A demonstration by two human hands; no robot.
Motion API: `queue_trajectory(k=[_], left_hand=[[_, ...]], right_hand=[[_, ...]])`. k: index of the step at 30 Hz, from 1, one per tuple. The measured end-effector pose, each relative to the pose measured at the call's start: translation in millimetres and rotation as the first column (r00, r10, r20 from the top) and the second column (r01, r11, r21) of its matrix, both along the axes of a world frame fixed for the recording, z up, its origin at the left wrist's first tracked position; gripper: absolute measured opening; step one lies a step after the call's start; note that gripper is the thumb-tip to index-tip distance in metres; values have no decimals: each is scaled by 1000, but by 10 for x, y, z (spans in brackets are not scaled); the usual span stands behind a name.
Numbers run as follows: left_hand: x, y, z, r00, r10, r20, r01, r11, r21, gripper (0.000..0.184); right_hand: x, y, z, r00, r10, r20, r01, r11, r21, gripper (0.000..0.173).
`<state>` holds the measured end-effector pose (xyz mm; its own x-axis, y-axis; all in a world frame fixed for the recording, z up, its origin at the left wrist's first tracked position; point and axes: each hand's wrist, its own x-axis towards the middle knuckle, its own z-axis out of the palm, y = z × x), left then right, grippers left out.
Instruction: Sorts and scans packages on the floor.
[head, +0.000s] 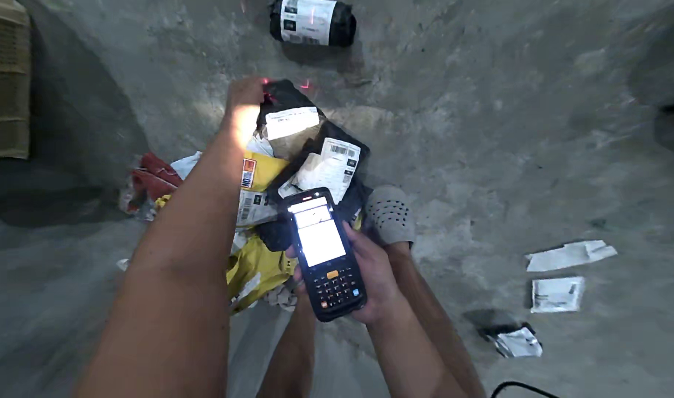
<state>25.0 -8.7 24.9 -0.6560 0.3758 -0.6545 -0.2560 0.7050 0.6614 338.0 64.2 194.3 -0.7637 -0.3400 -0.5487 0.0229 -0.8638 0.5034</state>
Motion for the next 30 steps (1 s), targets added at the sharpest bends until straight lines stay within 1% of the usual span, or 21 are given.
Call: queue_trajectory(k=[2, 4, 5, 8, 10, 12, 13, 15, 18, 20, 22, 23, 24, 25, 26, 27, 28, 29, 30], left_hand=[[-87, 38, -10, 987, -70, -142, 74, 997, 25, 32], [-161, 111, 34, 964, -122, -238, 126, 992, 1, 35], [-182, 143, 72, 950, -145, -276, 158, 987, 25, 36], [-226, 181, 147, 926, -233, -298, 258, 965, 48, 42], [-266, 196, 202, 854, -371, -365, 387, 922, -31, 43], [-284, 190, 263, 738, -522, -427, 503, 848, -167, 47], [-275, 171, 277, 697, -560, -448, 522, 825, -218, 48], [-286, 145, 298, 653, -592, -472, 530, 803, -274, 52], [-326, 134, 303, 627, -601, -495, 536, 794, -286, 54], [-338, 154, 294, 629, -592, -505, 509, 804, -308, 54], [-330, 184, 333, 656, -605, -451, 499, 796, -343, 52], [-310, 217, 390, 690, -628, -361, 519, 776, -359, 49], [-291, 268, 457, 726, -660, -194, 570, 735, -368, 43], [-267, 314, 481, 727, -687, 5, 644, 679, -353, 36], [-237, 338, 427, 680, -709, 188, 725, 613, -312, 30], [-200, 353, 305, 620, -719, 315, 784, 556, -275, 30], [-165, 379, 188, 596, -713, 369, 803, 529, -275, 36], [-149, 425, 100, 620, -717, 318, 782, 532, -324, 39], [-160, 520, 32, 647, -746, 159, 736, 557, -385, 41]], right_hand=[[-16, 18, 5, 1000, 5, 18, -5, 1000, -7, 64], [-18, 55, -2, 999, 15, 46, -14, 1000, -27, 64], [-15, 68, -6, 998, 25, 61, -23, 999, -30, 64], [-28, 78, -17, 992, 45, 114, -41, 998, -39, 65], [-50, 55, -49, 993, 11, 117, -3, 998, -66, 65], [-51, 22, -69, 996, -37, 83, 45, 995, -91, 65], [-57, 14, -74, 996, -53, 66, 59, 993, -98, 65], [-99, 24, -70, 996, -50, 70, 57, 993, -101, 66], [-154, 39, -67, 995, -37, 95, 46, 994, -97, 66], [-192, 46, -59, 992, -27, 123, 38, 995, -87, 66], [-220, 54, -49, 989, -11, 147, 22, 997, -75, 67], [-232, 56, -52, 989, -2, 151, 13, 997, -71, 67], [-241, 51, -57, 988, 3, 153, 8, 998, -70, 67], [-248, 42, -60, 988, 4, 152, 6, 998, -69, 67], [-253, 38, -63, 989, 6, 148, 4, 998, -67, 67], [-254, 32, -63, 989, 11, 147, -2, 998, -61, 68], [-254, 20, -52, 988, 20, 153, -11, 998, -55, 68], [-263, 8, -46, 986, 30, 164, -22, 999, -48, 68], [-275, -3, -54, 984, 38, 172, -32, 999, -38, 67]])
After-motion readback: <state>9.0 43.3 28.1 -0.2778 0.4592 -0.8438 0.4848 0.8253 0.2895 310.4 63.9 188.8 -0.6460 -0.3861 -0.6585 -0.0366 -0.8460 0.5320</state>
